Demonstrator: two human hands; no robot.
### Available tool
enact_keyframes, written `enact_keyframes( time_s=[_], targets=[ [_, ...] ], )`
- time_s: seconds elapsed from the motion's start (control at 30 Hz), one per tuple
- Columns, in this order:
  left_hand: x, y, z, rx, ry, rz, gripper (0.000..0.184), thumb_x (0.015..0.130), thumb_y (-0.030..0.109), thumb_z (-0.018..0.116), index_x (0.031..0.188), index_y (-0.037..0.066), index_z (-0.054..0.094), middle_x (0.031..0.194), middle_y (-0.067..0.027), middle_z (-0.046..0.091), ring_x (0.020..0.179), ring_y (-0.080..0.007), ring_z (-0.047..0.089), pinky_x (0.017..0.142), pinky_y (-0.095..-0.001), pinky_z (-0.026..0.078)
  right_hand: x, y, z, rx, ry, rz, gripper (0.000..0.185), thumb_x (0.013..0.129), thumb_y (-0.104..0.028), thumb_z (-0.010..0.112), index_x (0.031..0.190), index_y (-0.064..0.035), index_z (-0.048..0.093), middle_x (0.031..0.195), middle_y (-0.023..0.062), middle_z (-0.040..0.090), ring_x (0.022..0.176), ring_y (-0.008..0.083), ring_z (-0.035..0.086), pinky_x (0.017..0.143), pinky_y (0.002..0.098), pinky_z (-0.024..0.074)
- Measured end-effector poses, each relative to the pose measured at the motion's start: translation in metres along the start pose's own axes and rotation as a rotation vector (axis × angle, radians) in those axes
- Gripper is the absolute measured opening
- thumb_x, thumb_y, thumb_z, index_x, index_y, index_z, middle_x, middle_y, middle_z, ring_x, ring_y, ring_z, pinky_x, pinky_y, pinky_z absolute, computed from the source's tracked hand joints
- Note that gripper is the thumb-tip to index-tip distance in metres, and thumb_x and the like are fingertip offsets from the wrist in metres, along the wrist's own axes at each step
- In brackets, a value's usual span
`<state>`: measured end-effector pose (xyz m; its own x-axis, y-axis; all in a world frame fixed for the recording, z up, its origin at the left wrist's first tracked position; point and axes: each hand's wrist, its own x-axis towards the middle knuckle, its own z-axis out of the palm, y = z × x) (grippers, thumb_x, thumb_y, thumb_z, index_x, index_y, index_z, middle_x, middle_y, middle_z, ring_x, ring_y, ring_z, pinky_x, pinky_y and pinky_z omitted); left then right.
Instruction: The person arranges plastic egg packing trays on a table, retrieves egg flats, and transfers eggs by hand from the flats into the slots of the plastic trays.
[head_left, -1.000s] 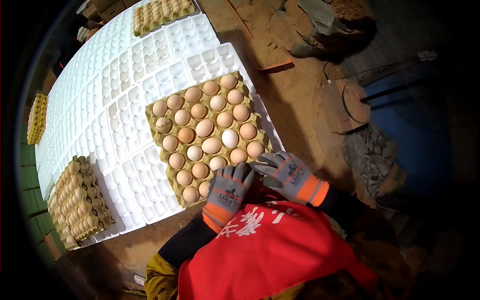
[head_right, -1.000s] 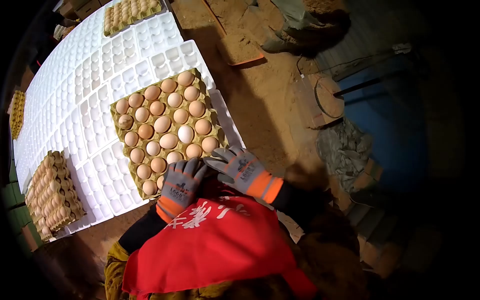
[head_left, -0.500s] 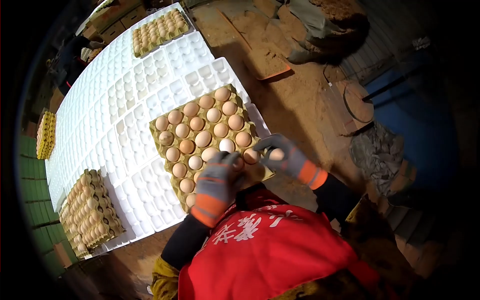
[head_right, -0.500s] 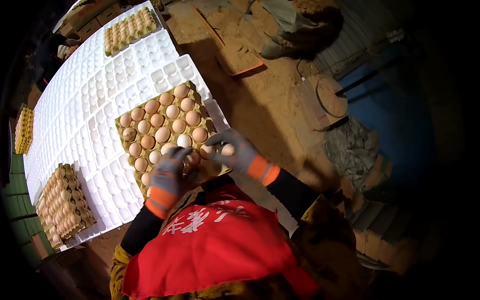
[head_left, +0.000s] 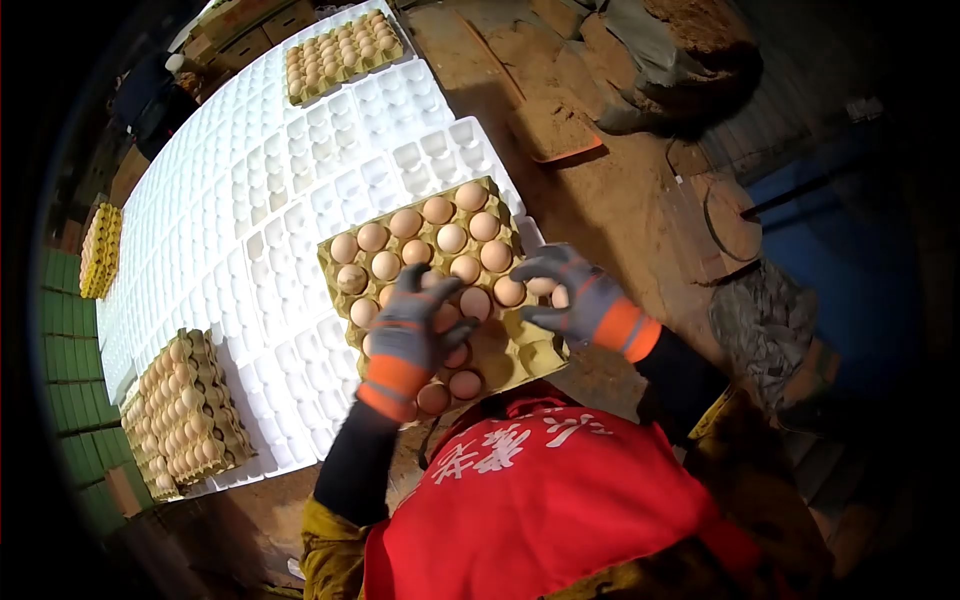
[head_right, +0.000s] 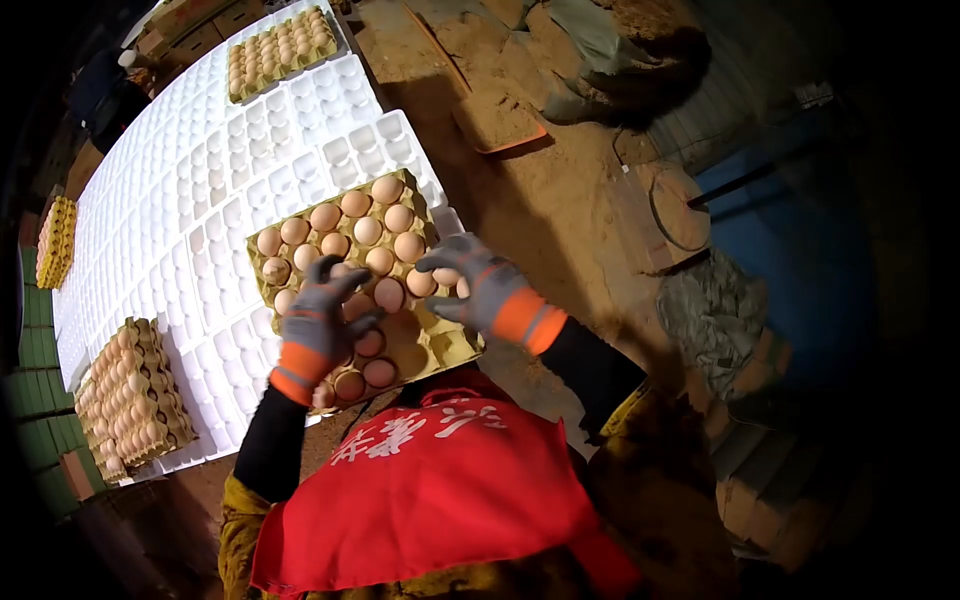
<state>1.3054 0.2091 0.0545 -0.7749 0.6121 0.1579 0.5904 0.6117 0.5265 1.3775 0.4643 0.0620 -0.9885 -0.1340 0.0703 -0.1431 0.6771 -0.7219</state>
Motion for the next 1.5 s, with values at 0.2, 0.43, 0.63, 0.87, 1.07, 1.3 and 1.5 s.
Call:
enact_keyframes(
  time_s=[0.2, 0.43, 0.63, 0.87, 1.07, 1.3, 1.5],
  targets=[
    [0.017, 0.019, 0.066, 0.609, -0.196, -0.022, 0.027, 0.086, 0.025, 0.064, 0.113, 0.022, 0.067, 0.131, -0.0134, 0.049, 0.093, -0.0329, 0.062, 0.065, -0.0407, 0.058, 0.026, -0.016, 0.025, -0.926, -0.237, 0.031, 0.05, 0.079, -0.038, 0.074, 0.125, -0.0231, 0.063, 0.136, 0.0133, 0.05, 0.096, 0.0305, 0.058, 0.077, 0.0419, 0.0516],
    [0.023, 0.011, 0.031, 0.278, -0.275, -0.022, 0.019, 0.09, 0.021, 0.059, 0.107, 0.018, 0.066, 0.123, -0.013, 0.052, 0.089, -0.032, 0.061, 0.066, -0.0422, 0.054, 0.038, -0.01, -0.003, -0.564, -0.254, 0.093, 0.048, 0.077, -0.038, 0.076, 0.121, -0.0207, 0.065, 0.134, 0.0116, 0.051, 0.107, 0.0307, 0.061, 0.084, 0.0396, 0.054],
    [0.036, -0.052, -0.053, -0.926, -0.19, -0.393, 0.046, 0.084, 0.02, 0.078, 0.125, 0.006, 0.066, 0.117, -0.0087, 0.066, 0.105, -0.0184, 0.062, 0.09, -0.0328, 0.051, 0.098, 0.025, -0.048, 0.839, -0.266, 0.486, 0.043, 0.085, -0.019, 0.078, 0.122, -0.0017, 0.063, 0.101, 0.0023, 0.065, 0.085, 0.0091, 0.059, 0.069, 0.0258, 0.049],
    [0.2, -0.221, -0.061, -0.353, 0.309, -0.449, 0.036, 0.084, 0.032, 0.078, 0.107, 0.005, 0.073, 0.103, -0.0105, 0.065, 0.09, -0.0222, 0.064, 0.082, -0.0335, 0.052, 0.345, 0.077, 0.028, 0.208, -0.026, 0.026, 0.044, 0.077, -0.037, 0.083, 0.11, -0.0103, 0.071, 0.113, 0.0128, 0.067, 0.102, 0.0254, 0.065, 0.089, 0.0363, 0.052],
    [0.28, -0.291, -0.016, 0.339, 0.074, -0.474, 0.041, 0.085, 0.04, 0.072, 0.116, 0.013, 0.068, 0.115, -0.0168, 0.063, 0.102, -0.0356, 0.065, 0.086, -0.0429, 0.052, 0.446, 0.09, 0.098, -0.424, 0.051, 0.041, 0.041, 0.08, -0.039, 0.07, 0.115, -0.0189, 0.069, 0.121, 0.0115, 0.061, 0.105, 0.0312, 0.065, 0.092, 0.041, 0.0517],
    [0.26, -0.351, -0.008, 0.356, 0.186, -0.331, 0.032, 0.096, 0.032, 0.061, 0.124, 0.018, 0.068, 0.106, -0.0151, 0.067, 0.093, -0.034, 0.067, 0.077, -0.0436, 0.053, 0.457, 0.139, 0.077, 0.546, -0.101, 0.413, 0.029, 0.094, -0.03, 0.063, 0.117, -0.0169, 0.073, 0.084, 0.0059, 0.069, 0.069, 0.0157, 0.064, 0.064, 0.0282, 0.0525],
    [0.238, -0.402, 0.007, 0.336, 0.495, -0.149, 0.039, 0.094, 0.009, 0.057, 0.13, 0.022, 0.065, 0.131, -0.0072, 0.063, 0.112, -0.0284, 0.061, 0.105, -0.0368, 0.041, 0.464, 0.199, 0.095, -0.038, 0.409, -0.321, 0.034, 0.092, -0.01, 0.062, 0.126, -0.0141, 0.066, 0.127, 0.0129, 0.063, 0.115, 0.0315, 0.059, 0.101, 0.0402, 0.0462]
  ],
)
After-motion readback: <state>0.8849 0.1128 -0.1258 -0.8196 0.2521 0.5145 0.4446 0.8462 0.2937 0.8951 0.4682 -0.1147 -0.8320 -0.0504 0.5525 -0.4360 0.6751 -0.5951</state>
